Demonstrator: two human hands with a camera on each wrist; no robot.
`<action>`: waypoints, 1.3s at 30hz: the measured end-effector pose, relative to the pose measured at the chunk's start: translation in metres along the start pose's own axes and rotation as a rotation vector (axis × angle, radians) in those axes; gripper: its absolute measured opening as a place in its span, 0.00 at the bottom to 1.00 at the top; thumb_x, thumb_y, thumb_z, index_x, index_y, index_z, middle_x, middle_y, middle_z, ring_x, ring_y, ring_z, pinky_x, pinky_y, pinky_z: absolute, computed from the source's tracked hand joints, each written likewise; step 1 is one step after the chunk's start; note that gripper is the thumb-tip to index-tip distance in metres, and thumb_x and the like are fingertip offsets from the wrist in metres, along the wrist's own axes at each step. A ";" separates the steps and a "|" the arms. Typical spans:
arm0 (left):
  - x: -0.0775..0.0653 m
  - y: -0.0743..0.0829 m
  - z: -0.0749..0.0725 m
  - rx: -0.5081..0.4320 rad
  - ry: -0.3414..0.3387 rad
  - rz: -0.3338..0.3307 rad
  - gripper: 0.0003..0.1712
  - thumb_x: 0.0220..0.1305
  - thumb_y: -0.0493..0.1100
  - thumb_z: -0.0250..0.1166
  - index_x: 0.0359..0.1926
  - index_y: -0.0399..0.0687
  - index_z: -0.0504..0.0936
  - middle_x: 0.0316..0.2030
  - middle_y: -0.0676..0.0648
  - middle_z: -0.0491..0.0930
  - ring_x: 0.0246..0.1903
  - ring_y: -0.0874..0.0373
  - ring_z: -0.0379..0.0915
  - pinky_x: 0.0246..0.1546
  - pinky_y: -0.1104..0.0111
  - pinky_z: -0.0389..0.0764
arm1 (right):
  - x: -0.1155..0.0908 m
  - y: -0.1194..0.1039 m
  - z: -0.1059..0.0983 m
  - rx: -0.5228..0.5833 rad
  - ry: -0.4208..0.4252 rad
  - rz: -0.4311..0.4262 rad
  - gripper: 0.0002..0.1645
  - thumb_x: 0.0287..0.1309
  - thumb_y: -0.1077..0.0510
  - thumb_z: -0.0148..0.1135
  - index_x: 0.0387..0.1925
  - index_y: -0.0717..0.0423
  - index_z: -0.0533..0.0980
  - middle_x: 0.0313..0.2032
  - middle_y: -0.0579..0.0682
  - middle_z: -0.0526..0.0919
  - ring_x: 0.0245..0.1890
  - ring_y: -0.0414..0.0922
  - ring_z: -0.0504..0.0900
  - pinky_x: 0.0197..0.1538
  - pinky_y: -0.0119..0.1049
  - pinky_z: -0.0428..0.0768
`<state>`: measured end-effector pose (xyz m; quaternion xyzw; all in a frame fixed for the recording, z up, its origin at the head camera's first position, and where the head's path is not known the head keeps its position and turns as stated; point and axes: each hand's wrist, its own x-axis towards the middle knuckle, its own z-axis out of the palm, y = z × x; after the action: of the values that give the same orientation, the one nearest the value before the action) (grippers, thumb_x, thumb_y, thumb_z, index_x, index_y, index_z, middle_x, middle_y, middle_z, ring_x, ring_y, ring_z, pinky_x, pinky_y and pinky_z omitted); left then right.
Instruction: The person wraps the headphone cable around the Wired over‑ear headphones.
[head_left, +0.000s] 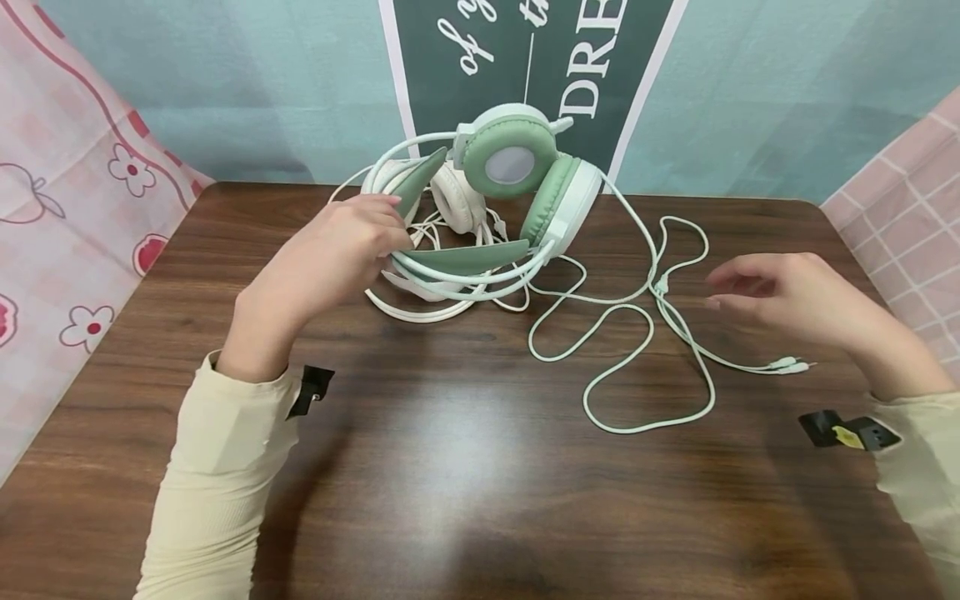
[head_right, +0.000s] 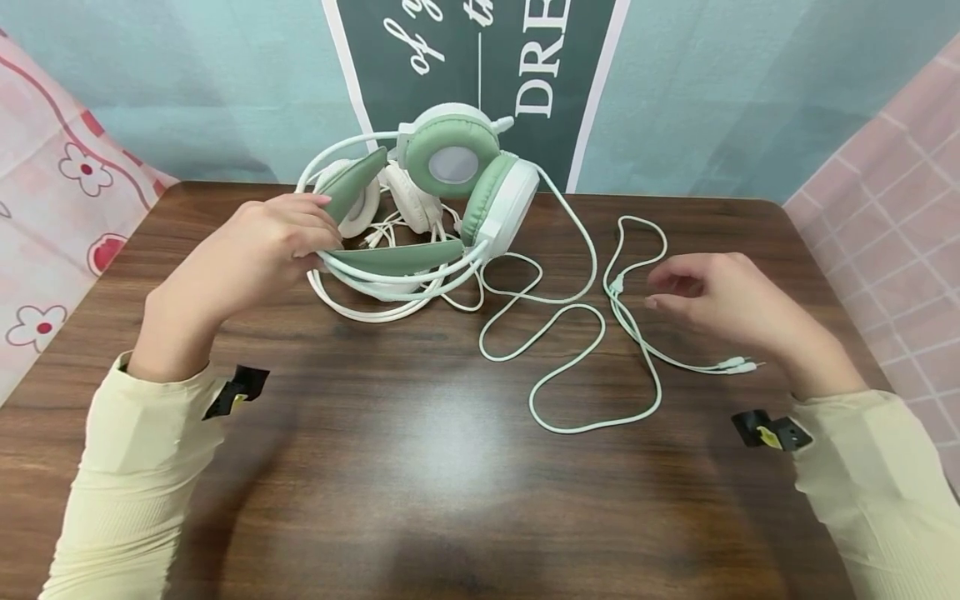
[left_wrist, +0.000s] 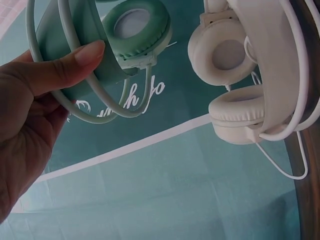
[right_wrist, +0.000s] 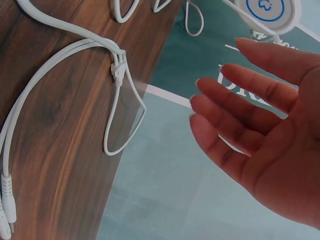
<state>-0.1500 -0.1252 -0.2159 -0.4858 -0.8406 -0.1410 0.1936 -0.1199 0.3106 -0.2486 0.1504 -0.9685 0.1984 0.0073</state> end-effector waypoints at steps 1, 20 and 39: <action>-0.001 0.000 0.001 -0.003 0.000 0.007 0.21 0.39 0.14 0.45 0.11 0.43 0.66 0.14 0.49 0.62 0.23 0.54 0.70 0.58 0.67 0.64 | 0.000 0.000 0.000 0.009 0.008 -0.005 0.11 0.45 0.59 0.69 0.34 0.52 0.80 0.23 0.43 0.81 0.21 0.31 0.76 0.26 0.19 0.67; 0.002 0.014 0.001 -0.058 -0.016 0.056 0.19 0.37 0.15 0.49 0.14 0.44 0.67 0.17 0.49 0.67 0.29 0.54 0.73 0.59 0.68 0.63 | 0.020 -0.025 0.020 0.365 -0.098 -0.058 0.11 0.52 0.62 0.64 0.40 0.59 0.78 0.32 0.46 0.84 0.33 0.34 0.81 0.34 0.21 0.75; -0.024 0.002 -0.003 -0.081 -0.006 -0.007 0.20 0.34 0.15 0.53 0.17 0.45 0.73 0.21 0.50 0.72 0.39 0.52 0.75 0.55 0.66 0.68 | 0.015 0.017 -0.011 0.282 -0.001 0.087 0.05 0.49 0.74 0.58 0.30 0.67 0.73 0.20 0.44 0.79 0.20 0.35 0.77 0.23 0.23 0.74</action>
<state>-0.1372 -0.1440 -0.2242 -0.4908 -0.8364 -0.1740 0.1710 -0.1394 0.3255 -0.2441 0.1077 -0.9367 0.3323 -0.0228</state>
